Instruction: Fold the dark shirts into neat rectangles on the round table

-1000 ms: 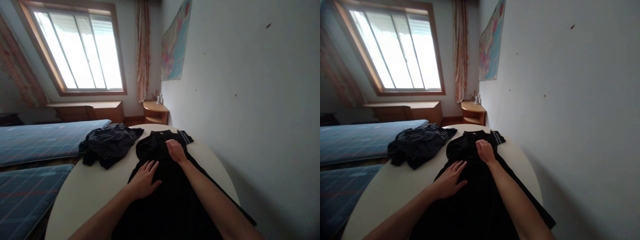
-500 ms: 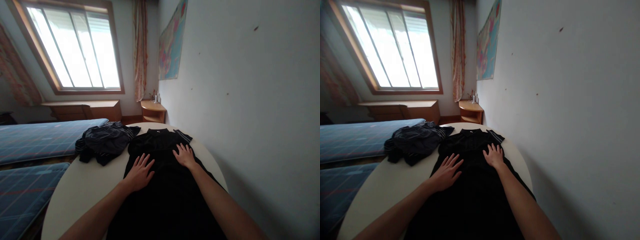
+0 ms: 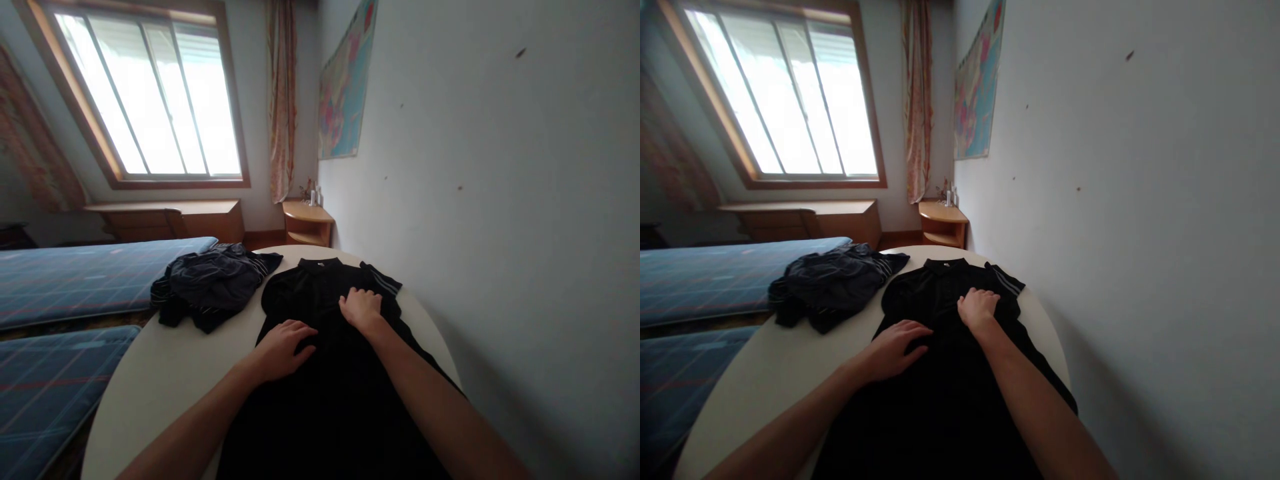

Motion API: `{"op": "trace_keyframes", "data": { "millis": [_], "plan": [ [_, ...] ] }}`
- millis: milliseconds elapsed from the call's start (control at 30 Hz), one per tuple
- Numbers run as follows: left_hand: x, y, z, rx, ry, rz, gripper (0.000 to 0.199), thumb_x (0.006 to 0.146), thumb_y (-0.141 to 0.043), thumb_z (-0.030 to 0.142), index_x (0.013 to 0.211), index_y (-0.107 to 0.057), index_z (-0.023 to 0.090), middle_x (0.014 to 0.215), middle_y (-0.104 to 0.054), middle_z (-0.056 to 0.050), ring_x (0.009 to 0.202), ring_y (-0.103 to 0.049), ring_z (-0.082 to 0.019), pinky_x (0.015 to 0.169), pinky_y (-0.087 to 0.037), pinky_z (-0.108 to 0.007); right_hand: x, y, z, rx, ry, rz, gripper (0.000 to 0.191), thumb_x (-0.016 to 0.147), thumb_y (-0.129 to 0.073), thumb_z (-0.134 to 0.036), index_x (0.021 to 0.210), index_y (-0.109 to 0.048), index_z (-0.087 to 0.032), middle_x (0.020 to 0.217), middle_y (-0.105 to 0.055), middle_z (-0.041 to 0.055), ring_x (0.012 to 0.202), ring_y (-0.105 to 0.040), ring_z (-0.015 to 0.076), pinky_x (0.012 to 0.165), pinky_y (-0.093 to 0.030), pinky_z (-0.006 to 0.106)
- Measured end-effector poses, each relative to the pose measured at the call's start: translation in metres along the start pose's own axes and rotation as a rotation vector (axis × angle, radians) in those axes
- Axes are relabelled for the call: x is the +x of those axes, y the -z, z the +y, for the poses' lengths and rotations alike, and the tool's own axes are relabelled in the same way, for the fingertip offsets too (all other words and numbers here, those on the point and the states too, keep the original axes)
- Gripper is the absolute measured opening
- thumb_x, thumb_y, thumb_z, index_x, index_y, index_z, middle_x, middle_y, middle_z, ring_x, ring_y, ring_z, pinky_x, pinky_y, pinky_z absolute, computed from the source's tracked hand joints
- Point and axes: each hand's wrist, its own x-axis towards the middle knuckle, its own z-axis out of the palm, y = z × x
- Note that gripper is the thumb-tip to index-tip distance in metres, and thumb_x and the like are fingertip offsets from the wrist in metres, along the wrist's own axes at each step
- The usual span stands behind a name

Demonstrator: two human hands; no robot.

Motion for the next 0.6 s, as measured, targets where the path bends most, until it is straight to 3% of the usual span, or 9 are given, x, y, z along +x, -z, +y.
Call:
{"op": "trace_keyframes", "data": {
  "millis": [100,167,267,367,467,600],
  "plan": [
    [0.005,-0.001,-0.02,0.034,0.165,0.233,0.031,0.095,-0.048,0.032,0.118,-0.065,0.023,0.123,-0.065,-0.007,0.113,-0.06,-0.023,0.104,-0.044,-0.037,-0.004,-0.011,-0.02,0.088,0.174,0.118,0.057,0.097,-0.036,-0.046,0.142,-0.049,-0.014,0.146,-0.048,0.02,0.132,-0.046,0.0341,0.108,-0.029,0.052],
    [0.007,-0.005,-0.041,0.112,0.335,0.376,0.034,0.094,-0.049,0.032,0.121,-0.064,0.02,0.132,-0.06,-0.011,0.12,-0.055,-0.027,0.107,-0.041,-0.042,-0.005,-0.024,-0.026,0.139,0.251,0.069,0.06,0.098,-0.035,-0.051,0.148,-0.042,-0.02,0.155,-0.038,0.0128,0.14,-0.036,0.0319,0.113,-0.024,0.051],
    [0.007,-0.013,-0.071,0.14,0.524,0.437,0.041,0.094,-0.048,0.034,0.127,-0.062,0.015,0.136,-0.058,-0.016,0.126,-0.052,-0.032,0.108,-0.039,-0.05,-0.003,-0.039,-0.025,0.17,0.285,-0.023,0.06,0.098,-0.035,-0.054,0.149,-0.041,-0.024,0.16,-0.029,0.0085,0.146,-0.024,0.0316,0.116,-0.017,0.053],
    [0.01,-0.023,-0.088,0.044,0.532,0.43,0.039,0.095,-0.044,0.033,0.119,-0.067,0.012,0.128,-0.063,-0.017,0.123,-0.055,-0.031,0.11,-0.038,-0.049,0.002,-0.046,-0.017,0.192,0.32,-0.025,0.057,0.097,-0.038,-0.052,0.148,-0.043,-0.026,0.16,-0.029,0.0074,0.147,-0.023,0.029,0.117,-0.016,0.051],
    [0.016,-0.027,-0.091,-0.007,0.511,0.447,0.041,0.096,-0.039,0.031,0.12,-0.066,0.011,0.129,-0.063,-0.016,0.124,-0.056,-0.026,0.111,-0.039,-0.042,0.004,-0.048,-0.012,0.204,0.324,-0.013,0.054,0.098,-0.038,-0.048,0.147,-0.044,-0.026,0.159,-0.031,0.0061,0.147,-0.024,0.0273,0.118,-0.015,0.049],
    [0.026,-0.016,-0.092,-0.097,0.457,0.59,0.042,0.093,-0.042,0.029,0.125,-0.061,0.009,0.137,-0.056,-0.016,0.127,-0.054,-0.023,0.113,-0.038,-0.037,0.004,-0.049,-0.012,0.212,0.313,-0.011,0.052,0.099,-0.037,-0.045,0.147,-0.045,-0.027,0.16,-0.031,0.0057,0.147,-0.024,0.0271,0.118,-0.015,0.05]
  ]
}}
